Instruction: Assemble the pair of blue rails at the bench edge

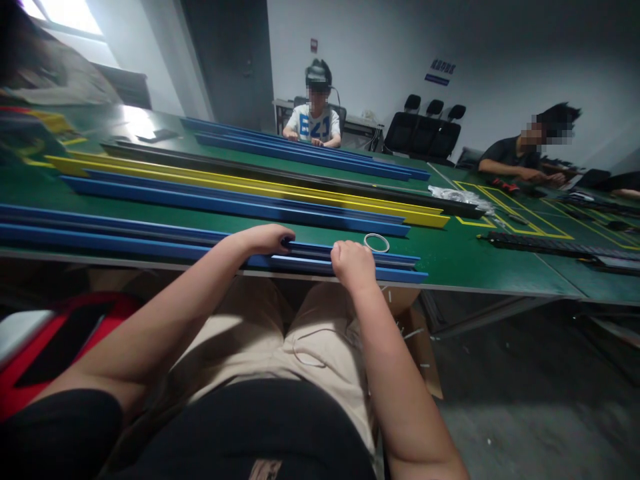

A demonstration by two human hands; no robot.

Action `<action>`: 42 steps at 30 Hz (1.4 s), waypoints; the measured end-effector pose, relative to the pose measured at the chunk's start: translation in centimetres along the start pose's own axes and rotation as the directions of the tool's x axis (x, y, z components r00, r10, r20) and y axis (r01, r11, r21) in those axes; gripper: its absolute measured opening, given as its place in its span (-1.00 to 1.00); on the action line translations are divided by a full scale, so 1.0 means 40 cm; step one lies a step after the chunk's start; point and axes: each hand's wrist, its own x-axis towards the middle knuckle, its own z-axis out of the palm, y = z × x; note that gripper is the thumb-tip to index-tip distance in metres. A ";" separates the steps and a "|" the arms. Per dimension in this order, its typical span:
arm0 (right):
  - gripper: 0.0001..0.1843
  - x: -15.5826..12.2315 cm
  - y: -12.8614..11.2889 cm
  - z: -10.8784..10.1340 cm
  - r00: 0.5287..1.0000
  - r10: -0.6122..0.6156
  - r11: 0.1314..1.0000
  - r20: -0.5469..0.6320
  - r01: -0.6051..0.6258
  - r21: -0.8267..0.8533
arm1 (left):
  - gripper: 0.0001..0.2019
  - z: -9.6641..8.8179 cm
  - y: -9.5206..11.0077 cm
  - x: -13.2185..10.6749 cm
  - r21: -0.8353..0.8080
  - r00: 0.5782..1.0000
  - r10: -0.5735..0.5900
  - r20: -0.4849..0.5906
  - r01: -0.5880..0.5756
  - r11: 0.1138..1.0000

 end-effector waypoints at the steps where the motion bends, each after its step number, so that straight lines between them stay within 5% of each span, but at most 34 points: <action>1: -0.48 -0.001 0.026 -0.003 1.000 0.020 1.000 0.010 -0.020 -0.023 | -0.70 -0.001 0.001 -0.001 -0.001 1.000 -0.007 0.002 0.007 1.000; 6: -0.45 -0.010 0.145 0.007 0.983 0.179 0.975 0.043 -0.172 -0.143 | -0.68 -0.008 0.008 -0.005 0.001 1.000 -0.021 0.016 0.021 1.000; 10: -0.45 -0.019 0.167 0.027 0.976 0.211 0.966 -0.052 -0.216 -0.141 | -0.67 -0.011 0.014 0.000 0.001 0.999 -0.018 0.027 0.018 1.000; 27: -0.39 0.028 -0.071 0.034 0.985 0.154 0.988 -0.081 -0.154 0.011 | -0.73 0.003 0.057 0.039 0.018 0.999 0.045 0.009 -0.045 0.999; 32: -0.45 0.010 0.037 0.016 1.000 0.010 1.000 0.028 -0.010 0.012 | -0.74 0.009 0.056 0.036 0.022 0.999 0.036 -0.016 -0.035 0.999; 37: -0.47 -0.016 0.195 0.035 0.992 0.123 0.991 0.027 -0.121 -0.051 | -0.76 0.006 0.058 0.035 0.029 0.999 0.039 -0.021 -0.038 0.999; 42: -0.47 -0.020 0.165 0.061 0.980 0.169 0.982 -0.105 -0.176 -0.061 | -0.75 0.005 0.061 0.041 0.029 0.999 0.043 -0.006 -0.043 0.999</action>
